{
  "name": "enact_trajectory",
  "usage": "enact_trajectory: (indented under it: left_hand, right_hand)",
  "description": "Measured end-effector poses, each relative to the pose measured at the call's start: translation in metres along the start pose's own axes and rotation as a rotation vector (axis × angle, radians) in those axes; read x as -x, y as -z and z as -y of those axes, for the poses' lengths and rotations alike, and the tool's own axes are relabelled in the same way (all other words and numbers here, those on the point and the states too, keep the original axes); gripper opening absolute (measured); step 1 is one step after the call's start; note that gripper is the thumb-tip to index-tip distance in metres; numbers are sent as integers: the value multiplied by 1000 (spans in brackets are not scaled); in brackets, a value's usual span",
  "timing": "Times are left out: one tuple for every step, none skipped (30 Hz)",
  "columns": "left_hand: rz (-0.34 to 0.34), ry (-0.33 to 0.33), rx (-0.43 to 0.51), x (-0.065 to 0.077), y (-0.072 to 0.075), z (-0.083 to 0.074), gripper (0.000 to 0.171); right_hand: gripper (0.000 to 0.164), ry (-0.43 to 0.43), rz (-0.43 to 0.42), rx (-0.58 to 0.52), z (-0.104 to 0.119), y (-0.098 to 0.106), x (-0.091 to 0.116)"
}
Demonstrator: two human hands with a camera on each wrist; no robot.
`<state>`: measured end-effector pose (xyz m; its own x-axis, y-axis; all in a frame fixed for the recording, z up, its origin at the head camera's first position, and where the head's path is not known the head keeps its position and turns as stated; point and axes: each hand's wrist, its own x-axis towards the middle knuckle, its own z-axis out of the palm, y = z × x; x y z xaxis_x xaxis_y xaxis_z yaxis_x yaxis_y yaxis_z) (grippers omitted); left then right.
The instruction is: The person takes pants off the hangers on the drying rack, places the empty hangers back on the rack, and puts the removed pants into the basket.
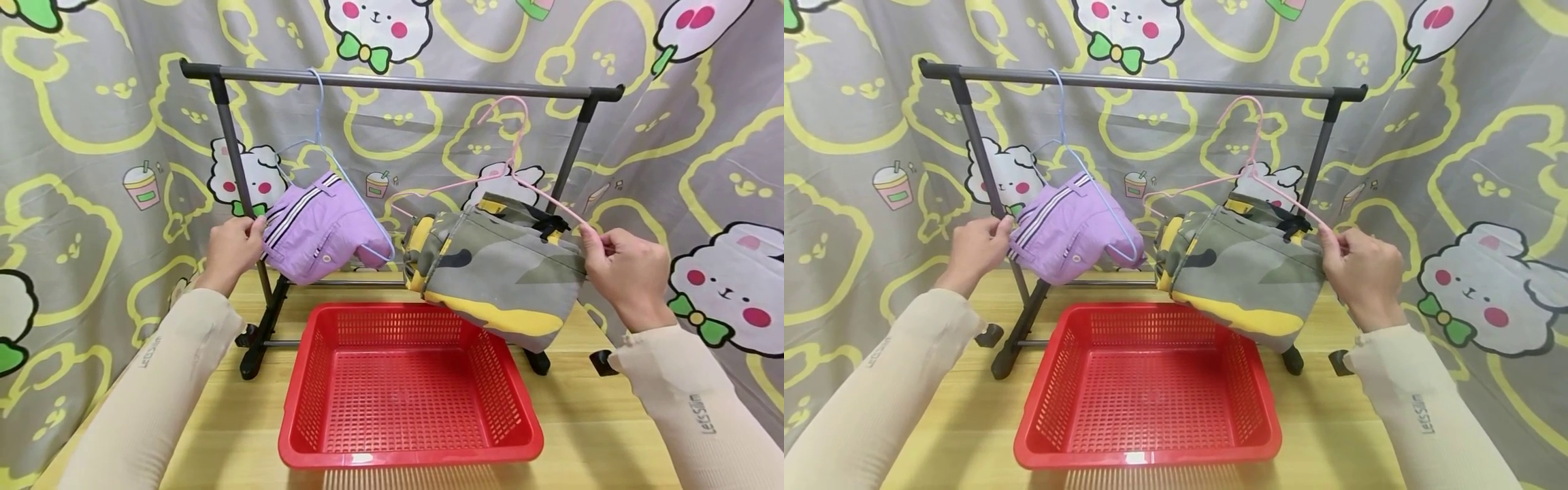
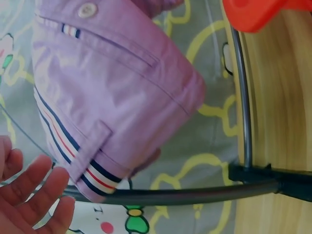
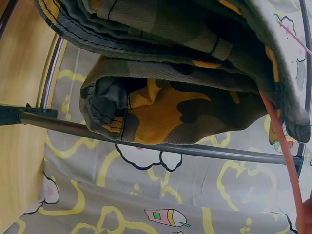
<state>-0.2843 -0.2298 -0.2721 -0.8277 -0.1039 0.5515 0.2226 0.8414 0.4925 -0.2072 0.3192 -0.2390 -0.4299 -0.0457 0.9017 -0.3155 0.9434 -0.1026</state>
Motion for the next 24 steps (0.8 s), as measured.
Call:
enact_trajectory:
  left_hand:
    - [-4,-17,6,0,0,-2,46]
    - [-2,-31,14,1,0,-4,44]
    - [6,-41,19,2,1,-5,42]
    - [14,-52,25,3,2,-8,39]
    - [25,-62,32,4,2,-11,37]
    - [38,-66,41,4,3,-14,34]
    - [55,-68,46,5,4,-17,32]
    - [78,-62,55,6,5,-21,31]
    - [98,-60,59,6,6,-25,30]
    - [114,-62,65,7,7,-28,29]
    - [132,-63,69,7,7,-31,28]
    - [144,-67,69,7,7,-34,28]
    - [155,-70,67,7,7,-36,28]
    - [161,-73,66,7,7,-38,27]
    - [166,-79,65,8,6,-40,27]
    - [172,-83,70,8,6,-41,26]
    - [179,-89,75,8,6,-43,25]
    - [188,-95,79,8,5,-44,24]
    - [202,-99,86,9,5,-45,22]
    - [223,-102,95,9,5,-46,20]
    - [255,-106,103,8,5,-46,17]
    - [295,-108,110,9,5,-47,15]
    - [348,-111,118,9,6,-48,13]
    - [412,-109,134,9,6,-48,13]
  right_hand:
    - [40,-3,-2,-2,0,0,0]
    - [40,-5,-4,-4,0,0,1]
    - [40,-3,-8,-4,0,0,1]
    - [40,-2,-11,-4,0,0,2]
    - [40,-1,-14,-6,0,0,2]
    - [40,1,-16,-5,0,0,2]
    - [40,3,-19,-6,1,0,2]
    - [40,6,-22,-5,1,0,1]
    - [40,6,-21,-4,1,1,1]
    - [40,4,-20,-3,2,1,1]
    - [39,4,-20,-3,2,2,1]
    - [39,0,-17,-2,2,2,1]
    - [39,-3,-14,-2,2,3,1]
    - [39,-5,-11,-1,3,3,0]
    - [39,-7,-8,0,3,4,0]
    - [39,-10,-5,0,3,4,0]
    - [39,-10,-5,0,4,4,0]
    - [39,-9,-7,0,4,4,0]
    - [39,-4,-10,1,4,4,0]
    - [39,0,-15,1,5,4,0]
    - [39,3,-19,0,5,4,-1]
    - [39,6,-22,0,5,4,-1]
    - [39,10,-25,0,5,3,-1]
    - [39,12,-25,0,5,3,-1]
